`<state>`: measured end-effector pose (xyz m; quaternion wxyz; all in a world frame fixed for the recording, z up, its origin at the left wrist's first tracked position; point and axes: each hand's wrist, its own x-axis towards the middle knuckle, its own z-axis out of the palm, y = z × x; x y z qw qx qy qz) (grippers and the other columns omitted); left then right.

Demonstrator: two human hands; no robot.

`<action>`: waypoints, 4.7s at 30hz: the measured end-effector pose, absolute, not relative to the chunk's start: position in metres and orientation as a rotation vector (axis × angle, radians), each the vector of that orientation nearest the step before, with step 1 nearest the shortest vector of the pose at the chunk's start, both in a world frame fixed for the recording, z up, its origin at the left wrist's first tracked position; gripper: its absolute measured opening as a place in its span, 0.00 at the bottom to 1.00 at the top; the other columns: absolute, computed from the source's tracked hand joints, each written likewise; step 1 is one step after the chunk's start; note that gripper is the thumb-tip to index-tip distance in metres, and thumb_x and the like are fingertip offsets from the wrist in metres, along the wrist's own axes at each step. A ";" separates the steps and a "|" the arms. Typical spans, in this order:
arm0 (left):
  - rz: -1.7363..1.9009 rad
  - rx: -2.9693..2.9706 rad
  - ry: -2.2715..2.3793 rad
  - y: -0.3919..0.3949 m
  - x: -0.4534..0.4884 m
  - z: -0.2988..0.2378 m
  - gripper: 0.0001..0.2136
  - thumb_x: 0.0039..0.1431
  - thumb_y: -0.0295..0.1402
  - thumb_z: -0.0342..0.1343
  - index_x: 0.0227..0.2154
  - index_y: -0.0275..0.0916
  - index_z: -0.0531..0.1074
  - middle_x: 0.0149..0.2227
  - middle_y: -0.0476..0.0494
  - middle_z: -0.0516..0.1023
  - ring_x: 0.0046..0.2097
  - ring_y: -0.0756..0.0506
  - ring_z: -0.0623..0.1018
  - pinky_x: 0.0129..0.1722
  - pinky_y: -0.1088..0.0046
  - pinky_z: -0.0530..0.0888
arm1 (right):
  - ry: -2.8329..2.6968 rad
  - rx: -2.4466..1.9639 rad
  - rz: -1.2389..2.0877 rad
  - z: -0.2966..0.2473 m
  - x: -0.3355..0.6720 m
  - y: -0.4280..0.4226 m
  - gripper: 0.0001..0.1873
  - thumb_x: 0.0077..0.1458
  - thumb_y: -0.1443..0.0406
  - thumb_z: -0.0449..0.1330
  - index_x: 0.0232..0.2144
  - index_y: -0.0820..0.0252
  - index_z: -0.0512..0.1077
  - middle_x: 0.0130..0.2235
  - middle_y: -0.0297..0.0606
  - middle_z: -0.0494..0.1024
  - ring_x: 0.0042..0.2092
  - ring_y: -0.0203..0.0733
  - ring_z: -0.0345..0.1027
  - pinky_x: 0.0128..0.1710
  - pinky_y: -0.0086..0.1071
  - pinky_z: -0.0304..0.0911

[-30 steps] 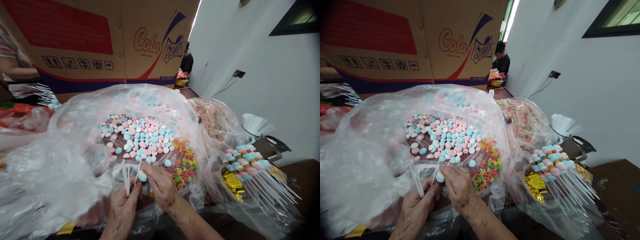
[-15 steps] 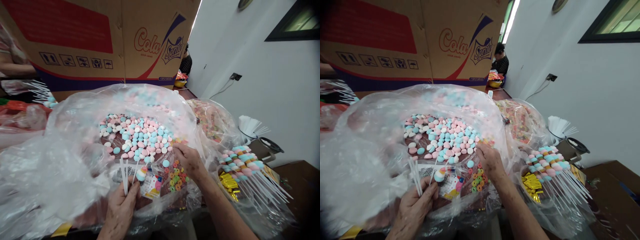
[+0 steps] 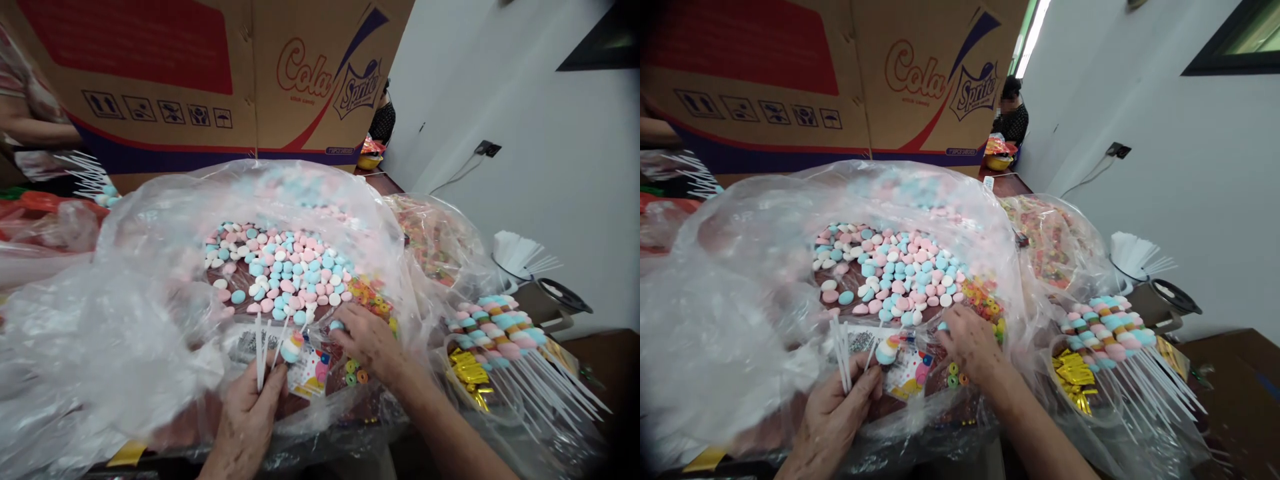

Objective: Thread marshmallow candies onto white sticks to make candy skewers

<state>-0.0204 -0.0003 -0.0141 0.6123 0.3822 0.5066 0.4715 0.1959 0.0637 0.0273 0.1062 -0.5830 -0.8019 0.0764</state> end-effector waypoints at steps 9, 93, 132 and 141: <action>1.175 0.975 1.270 -0.003 -0.013 -0.008 0.13 0.56 0.42 0.59 0.23 0.38 0.70 0.19 0.57 0.62 0.21 0.53 0.59 0.19 0.81 0.57 | -1.909 -1.735 0.173 0.033 0.210 0.083 0.09 0.55 0.68 0.53 0.37 0.58 0.71 0.35 0.37 0.76 0.36 0.41 0.68 0.37 0.32 0.61; 1.113 1.134 1.392 -0.002 -0.016 -0.010 0.16 0.56 0.47 0.56 0.21 0.41 0.69 0.18 0.56 0.63 0.20 0.50 0.61 0.20 0.77 0.61 | -2.013 -1.462 0.327 0.046 0.196 0.053 0.18 0.65 0.64 0.50 0.51 0.60 0.74 0.47 0.42 0.81 0.47 0.44 0.75 0.48 0.35 0.69; 1.078 1.239 1.352 -0.002 -0.016 -0.002 0.12 0.59 0.41 0.54 0.28 0.40 0.75 0.20 0.54 0.67 0.23 0.49 0.64 0.23 0.77 0.66 | -1.955 -1.532 0.694 0.032 0.223 0.071 0.03 0.53 0.66 0.57 0.28 0.58 0.68 0.27 0.32 0.72 0.29 0.37 0.66 0.29 0.30 0.63; 1.105 1.232 1.276 -0.002 -0.015 -0.001 0.10 0.58 0.39 0.56 0.31 0.40 0.79 0.20 0.54 0.68 0.25 0.47 0.69 0.30 0.74 0.72 | -1.103 -1.215 1.211 0.030 0.172 0.063 0.16 0.44 0.57 0.69 0.33 0.59 0.76 0.28 0.34 0.79 0.28 0.38 0.72 0.30 0.32 0.71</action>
